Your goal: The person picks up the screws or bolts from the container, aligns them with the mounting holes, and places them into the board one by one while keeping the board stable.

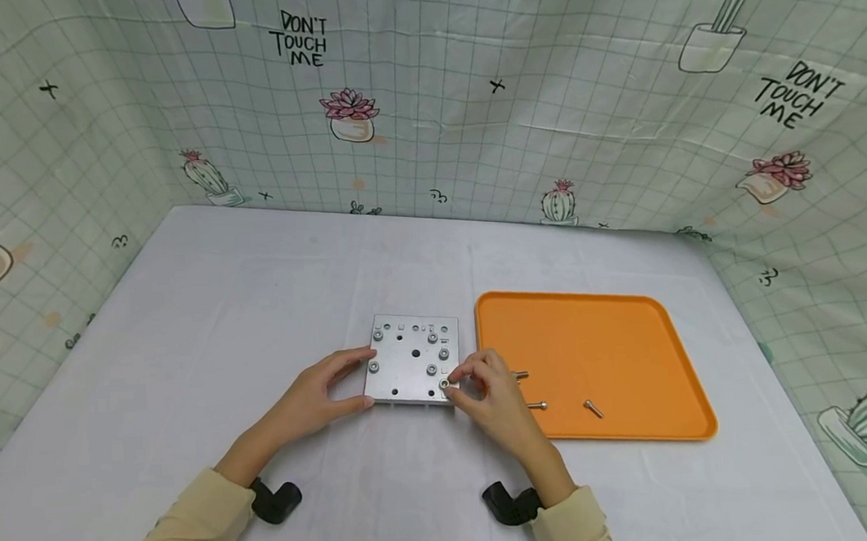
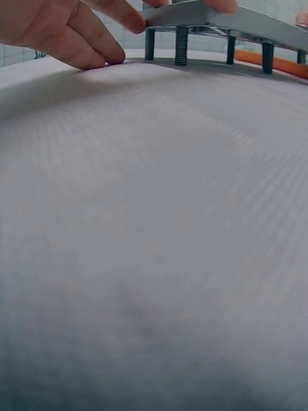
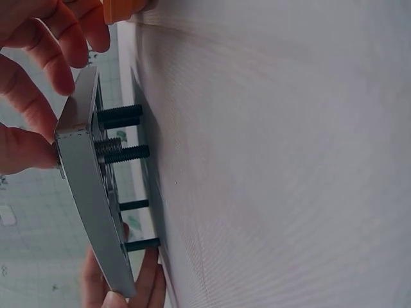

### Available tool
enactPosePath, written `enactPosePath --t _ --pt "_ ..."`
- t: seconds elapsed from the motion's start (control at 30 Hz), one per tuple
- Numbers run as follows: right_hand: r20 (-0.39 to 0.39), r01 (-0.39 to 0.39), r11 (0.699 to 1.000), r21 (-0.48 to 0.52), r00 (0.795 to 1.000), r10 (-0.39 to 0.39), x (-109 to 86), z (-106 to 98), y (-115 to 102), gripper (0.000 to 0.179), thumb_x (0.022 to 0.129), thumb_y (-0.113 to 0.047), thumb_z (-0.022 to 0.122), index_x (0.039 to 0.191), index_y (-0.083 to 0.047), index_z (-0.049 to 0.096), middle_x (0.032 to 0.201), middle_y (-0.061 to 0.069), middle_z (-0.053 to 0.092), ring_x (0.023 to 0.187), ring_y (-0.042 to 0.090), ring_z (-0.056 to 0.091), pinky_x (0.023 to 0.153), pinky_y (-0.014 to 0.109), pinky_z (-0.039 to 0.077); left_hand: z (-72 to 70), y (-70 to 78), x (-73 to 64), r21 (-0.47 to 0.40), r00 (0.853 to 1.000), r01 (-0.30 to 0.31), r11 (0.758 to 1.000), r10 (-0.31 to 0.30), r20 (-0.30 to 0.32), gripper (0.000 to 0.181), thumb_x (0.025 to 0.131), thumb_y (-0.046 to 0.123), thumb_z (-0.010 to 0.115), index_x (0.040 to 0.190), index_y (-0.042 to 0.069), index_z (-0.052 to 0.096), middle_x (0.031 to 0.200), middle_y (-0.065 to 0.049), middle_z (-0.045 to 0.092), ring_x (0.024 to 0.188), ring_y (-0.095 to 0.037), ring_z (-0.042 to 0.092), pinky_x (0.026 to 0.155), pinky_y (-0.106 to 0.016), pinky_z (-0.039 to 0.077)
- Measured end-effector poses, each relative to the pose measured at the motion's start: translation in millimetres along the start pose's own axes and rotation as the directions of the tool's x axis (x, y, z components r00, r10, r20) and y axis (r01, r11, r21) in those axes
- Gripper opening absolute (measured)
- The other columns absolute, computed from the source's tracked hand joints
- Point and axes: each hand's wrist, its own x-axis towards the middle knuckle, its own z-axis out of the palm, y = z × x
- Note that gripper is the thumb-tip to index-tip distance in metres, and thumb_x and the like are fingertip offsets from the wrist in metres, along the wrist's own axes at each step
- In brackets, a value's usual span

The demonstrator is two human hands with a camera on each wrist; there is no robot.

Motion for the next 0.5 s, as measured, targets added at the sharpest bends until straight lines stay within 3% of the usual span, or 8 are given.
enactPosePath --t 0.37,0.5 --pt "-0.008 -0.026 1.0 -0.013 1.0 0.026 0.5 -6 2 0.016 0.078 -0.018 0.075 0.093 -0.016 0.069 0.099 0.003 0.053 0.083 0.017 0.045 0.068 0.022 0.039 -0.7 -0.2 -0.4 -0.009 1.0 0.0 1.0 0.0 0.0 0.062 0.078 0.021 0.076 0.133 0.013 0.05 0.139 -0.007 0.048 0.131 -0.025 0.044 0.11 -0.034 0.037" --pt "-0.027 -0.029 1.0 -0.003 0.999 0.029 0.7 -12 3 0.018 0.079 -0.016 0.074 0.097 -0.014 0.069 0.102 0.003 0.054 0.083 0.018 0.049 0.07 0.023 0.045 -0.7 -0.9 -0.5 -0.01 1.0 0.0 1.0 0.0 0.0 0.062 0.078 0.021 0.076 0.133 0.013 0.049 0.14 -0.007 0.047 0.131 -0.025 0.044 0.11 -0.035 0.037"
